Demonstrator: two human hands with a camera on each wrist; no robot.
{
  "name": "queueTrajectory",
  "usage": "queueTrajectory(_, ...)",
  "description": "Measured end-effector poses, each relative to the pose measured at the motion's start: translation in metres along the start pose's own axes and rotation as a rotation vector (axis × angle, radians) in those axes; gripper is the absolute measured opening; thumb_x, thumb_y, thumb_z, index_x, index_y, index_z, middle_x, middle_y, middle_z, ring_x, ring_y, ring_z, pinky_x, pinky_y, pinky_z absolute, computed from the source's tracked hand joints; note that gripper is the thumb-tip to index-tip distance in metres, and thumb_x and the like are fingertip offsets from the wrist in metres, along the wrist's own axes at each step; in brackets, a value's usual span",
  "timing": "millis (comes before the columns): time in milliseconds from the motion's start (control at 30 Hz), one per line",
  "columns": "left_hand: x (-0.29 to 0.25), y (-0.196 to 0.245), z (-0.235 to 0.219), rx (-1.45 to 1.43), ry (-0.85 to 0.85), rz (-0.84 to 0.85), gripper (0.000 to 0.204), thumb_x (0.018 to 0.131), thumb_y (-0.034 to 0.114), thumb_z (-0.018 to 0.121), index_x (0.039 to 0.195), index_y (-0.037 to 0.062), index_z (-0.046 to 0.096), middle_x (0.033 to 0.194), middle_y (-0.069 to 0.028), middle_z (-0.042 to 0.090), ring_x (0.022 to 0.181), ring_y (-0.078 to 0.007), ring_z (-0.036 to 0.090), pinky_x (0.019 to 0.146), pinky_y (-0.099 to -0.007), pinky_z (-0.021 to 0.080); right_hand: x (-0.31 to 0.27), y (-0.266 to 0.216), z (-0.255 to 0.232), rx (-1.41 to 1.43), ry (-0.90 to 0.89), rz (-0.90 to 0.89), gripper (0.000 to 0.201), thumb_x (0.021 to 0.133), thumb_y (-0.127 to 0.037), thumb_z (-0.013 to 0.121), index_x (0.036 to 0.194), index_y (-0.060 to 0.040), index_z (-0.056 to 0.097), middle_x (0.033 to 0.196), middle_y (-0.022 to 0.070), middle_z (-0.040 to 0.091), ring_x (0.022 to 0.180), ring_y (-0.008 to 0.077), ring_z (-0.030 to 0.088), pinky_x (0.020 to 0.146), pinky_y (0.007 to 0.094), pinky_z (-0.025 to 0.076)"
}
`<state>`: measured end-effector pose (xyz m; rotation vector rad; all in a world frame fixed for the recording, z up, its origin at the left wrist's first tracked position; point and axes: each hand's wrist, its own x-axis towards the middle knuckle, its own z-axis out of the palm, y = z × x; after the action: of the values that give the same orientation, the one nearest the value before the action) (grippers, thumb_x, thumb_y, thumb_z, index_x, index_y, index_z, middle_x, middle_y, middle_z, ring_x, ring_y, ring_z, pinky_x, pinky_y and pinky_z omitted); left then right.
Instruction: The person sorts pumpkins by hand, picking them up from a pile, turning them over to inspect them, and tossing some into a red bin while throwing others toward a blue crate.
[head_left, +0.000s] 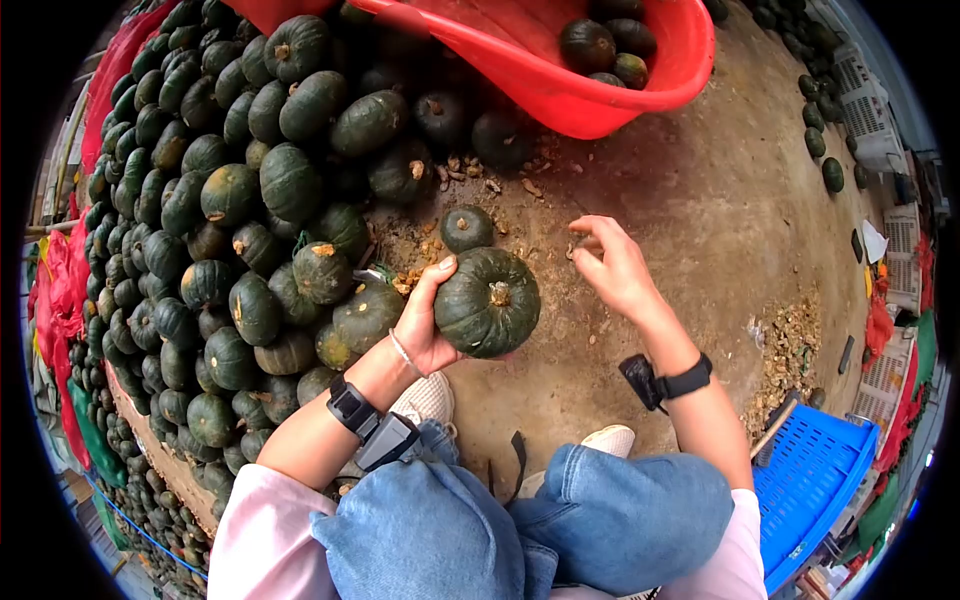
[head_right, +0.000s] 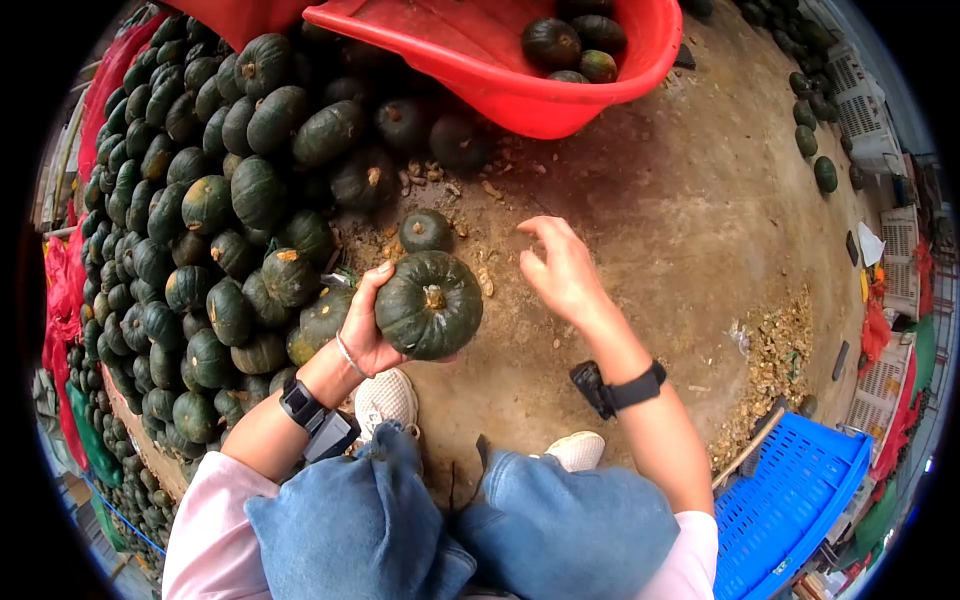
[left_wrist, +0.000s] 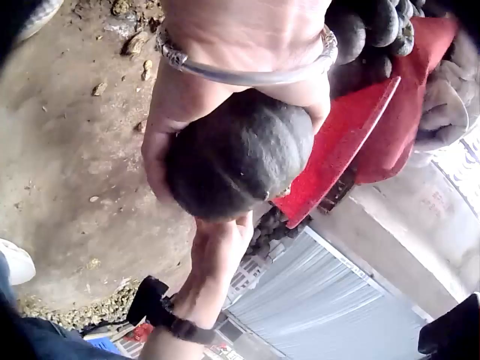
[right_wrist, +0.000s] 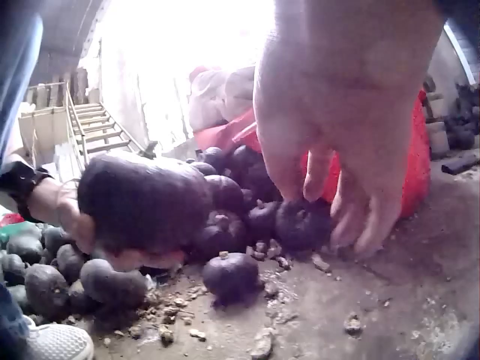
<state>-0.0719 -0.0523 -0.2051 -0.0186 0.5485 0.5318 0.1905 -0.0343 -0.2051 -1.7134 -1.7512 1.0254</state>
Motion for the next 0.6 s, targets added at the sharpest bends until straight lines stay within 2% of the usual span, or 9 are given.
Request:
queueTrajectory(67,0.004,0.001,0.003,0.049,0.065,0.063,0.065,0.090,0.053,0.049,0.137,0.0088,0.045,0.133,-0.0161,0.054,0.116,-0.0325,0.058,0.094,-0.0565,0.049,-0.005,-0.018,0.005,-0.154,0.072,-0.305,0.033,0.085,-0.017,0.060,0.112,0.0027,0.059,0.107,0.0139,0.063,0.097,0.0220,0.063,0.081,0.0367,0.051)
queueTrajectory(100,0.005,0.001,0.004,0.072,0.099,0.092,0.064,0.091,0.053,0.050,0.136,0.0087,0.046,0.131,-0.0158,0.055,0.115,-0.0313,0.059,0.094,-0.0546,0.050,-0.011,-0.034,0.005,-0.010,-0.059,-0.152,0.030,0.082,-0.016,0.064,0.106,0.0014,0.063,0.101,0.0131,0.063,0.087,0.0235,0.064,0.078,0.0344,0.051)
queueTrajectory(167,0.007,-0.002,0.004,0.101,0.129,0.132,0.060,0.090,0.051,0.053,0.132,0.0081,0.048,0.125,-0.0136,0.059,0.110,-0.0275,0.061,0.092,-0.0482,0.052,-0.016,-0.055,0.016,0.156,-0.131,-0.096,0.032,0.079,-0.013,0.067,0.107,0.0005,0.063,0.096,0.0130,0.063,0.080,0.0241,0.064,0.074,0.0337,0.052)
queueTrajectory(300,0.013,-0.006,-0.001,0.176,0.191,0.233,0.050,0.089,0.044,0.059,0.121,0.0065,0.053,0.111,-0.0092,0.063,0.098,-0.0206,0.064,0.084,-0.0376,0.056,-0.018,-0.056,0.035,0.118,-0.071,-0.251,0.028,0.078,-0.009,0.067,0.104,-0.0002,0.063,0.091,0.0136,0.063,0.075,0.0235,0.064,0.069,0.0328,0.052)
queueTrajectory(333,0.019,-0.008,-0.011,0.231,0.173,0.297,0.052,0.092,0.044,0.055,0.124,0.0039,0.053,0.113,-0.0139,0.064,0.100,-0.0237,0.065,0.091,-0.0387,0.053,-0.019,-0.059,0.035,0.084,-0.057,-0.277,0.026,0.078,-0.009,0.067,0.102,-0.0001,0.063,0.089,0.0136,0.062,0.075,0.0237,0.064,0.068,0.0332,0.052)
queueTrajectory(400,0.021,-0.009,-0.014,0.218,0.168,0.269,0.052,0.091,0.044,0.058,0.125,0.0055,0.051,0.113,-0.0109,0.063,0.099,-0.0221,0.064,0.089,-0.0382,0.053,-0.020,-0.053,0.036,0.006,-0.047,-0.318,0.019,0.079,-0.008,0.066,0.096,0.0002,0.062,0.085,0.0135,0.061,0.072,0.0243,0.063,0.065,0.0344,0.051)
queueTrajectory(433,0.022,-0.014,-0.008,0.283,0.267,0.373,0.050,0.090,0.040,0.061,0.126,0.0082,0.048,0.116,-0.0090,0.060,0.101,-0.0209,0.063,0.089,-0.0377,0.053,-0.016,-0.050,0.043,-0.028,-0.057,-0.338,0.015,0.079,-0.007,0.065,0.092,0.0004,0.062,0.082,0.0133,0.061,0.071,0.0248,0.062,0.063,0.0353,0.050)
queueTrajectory(500,0.021,-0.013,-0.008,0.241,0.175,0.304,0.049,0.088,0.036,0.063,0.127,0.0111,0.046,0.119,-0.0084,0.058,0.104,-0.0201,0.061,0.089,-0.0387,0.053,-0.020,-0.054,0.040,0.035,-0.066,-0.240,0.009,0.078,-0.004,0.065,0.086,-0.0023,0.062,0.082,0.0155,0.062,0.073,0.0308,0.062,0.065,0.0364,0.051)
queueTrajectory(600,0.024,-0.015,-0.003,0.096,0.216,0.297,0.056,0.085,0.028,0.068,0.129,0.0099,0.038,0.115,-0.0115,0.056,0.101,-0.0214,0.061,0.085,-0.0407,0.055,-0.021,-0.044,0.046,0.261,0.001,-0.066,0.005,0.081,-0.004,0.066,0.084,-0.0010,0.063,0.074,0.0080,0.063,0.068,0.0168,0.062,0.062,0.0320,0.050)
